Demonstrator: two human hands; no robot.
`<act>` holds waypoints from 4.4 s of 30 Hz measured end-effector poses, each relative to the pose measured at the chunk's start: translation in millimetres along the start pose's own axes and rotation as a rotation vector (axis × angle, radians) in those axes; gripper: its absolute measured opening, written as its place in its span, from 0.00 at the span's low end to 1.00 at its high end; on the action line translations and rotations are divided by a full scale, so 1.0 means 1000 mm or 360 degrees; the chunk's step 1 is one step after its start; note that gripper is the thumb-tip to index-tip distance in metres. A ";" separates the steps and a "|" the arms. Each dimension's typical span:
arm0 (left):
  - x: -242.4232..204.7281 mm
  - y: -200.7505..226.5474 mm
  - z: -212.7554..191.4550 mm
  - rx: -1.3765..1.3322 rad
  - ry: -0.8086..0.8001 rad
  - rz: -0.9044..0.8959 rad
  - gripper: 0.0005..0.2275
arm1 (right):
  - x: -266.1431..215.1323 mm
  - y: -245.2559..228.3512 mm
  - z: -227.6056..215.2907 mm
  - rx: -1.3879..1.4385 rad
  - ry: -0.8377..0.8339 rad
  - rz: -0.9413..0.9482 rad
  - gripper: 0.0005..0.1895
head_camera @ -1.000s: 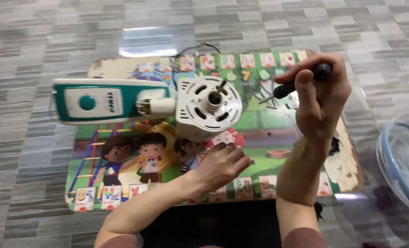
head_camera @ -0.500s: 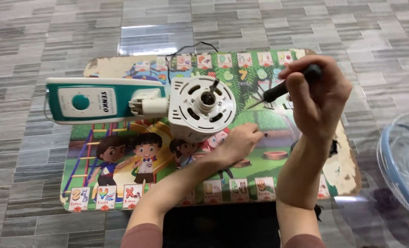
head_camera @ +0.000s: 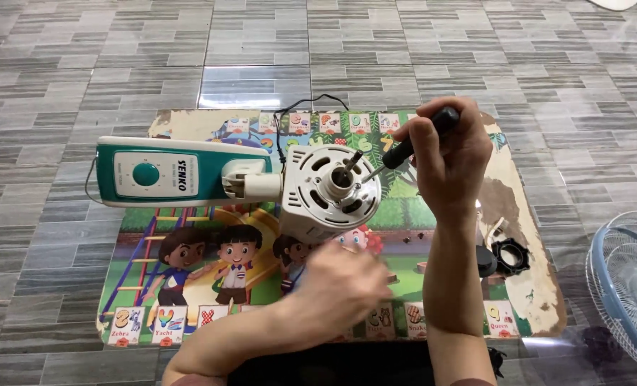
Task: Reassembling the motor housing and internal components of an electric fan using a screwdriver
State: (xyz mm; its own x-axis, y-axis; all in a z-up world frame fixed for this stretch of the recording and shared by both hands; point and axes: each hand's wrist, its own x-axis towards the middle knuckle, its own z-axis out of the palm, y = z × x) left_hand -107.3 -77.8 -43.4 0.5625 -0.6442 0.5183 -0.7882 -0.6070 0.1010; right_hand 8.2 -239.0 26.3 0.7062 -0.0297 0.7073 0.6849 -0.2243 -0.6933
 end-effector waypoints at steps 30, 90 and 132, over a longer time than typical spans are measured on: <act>-0.013 -0.113 -0.057 0.0289 -0.0242 -0.0566 0.40 | 0.010 -0.012 0.005 -0.0556 -0.0260 -0.0183 0.11; 0.003 -0.105 -0.067 0.0293 -0.0597 -0.0730 0.45 | -0.017 -0.018 0.024 0.0348 -0.0333 -0.0165 0.20; 0.020 -0.129 -0.046 -0.0114 0.0021 -0.0582 0.05 | -0.001 0.010 0.012 0.0043 -0.0119 -0.0382 0.22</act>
State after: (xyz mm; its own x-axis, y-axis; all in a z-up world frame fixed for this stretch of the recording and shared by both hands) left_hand -5.7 9.5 -7.3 0.8074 -0.3844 0.4477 -0.5514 -0.7617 0.3403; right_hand 16.9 -229.2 16.6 0.5334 0.0934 0.8407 0.8384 -0.1899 -0.5108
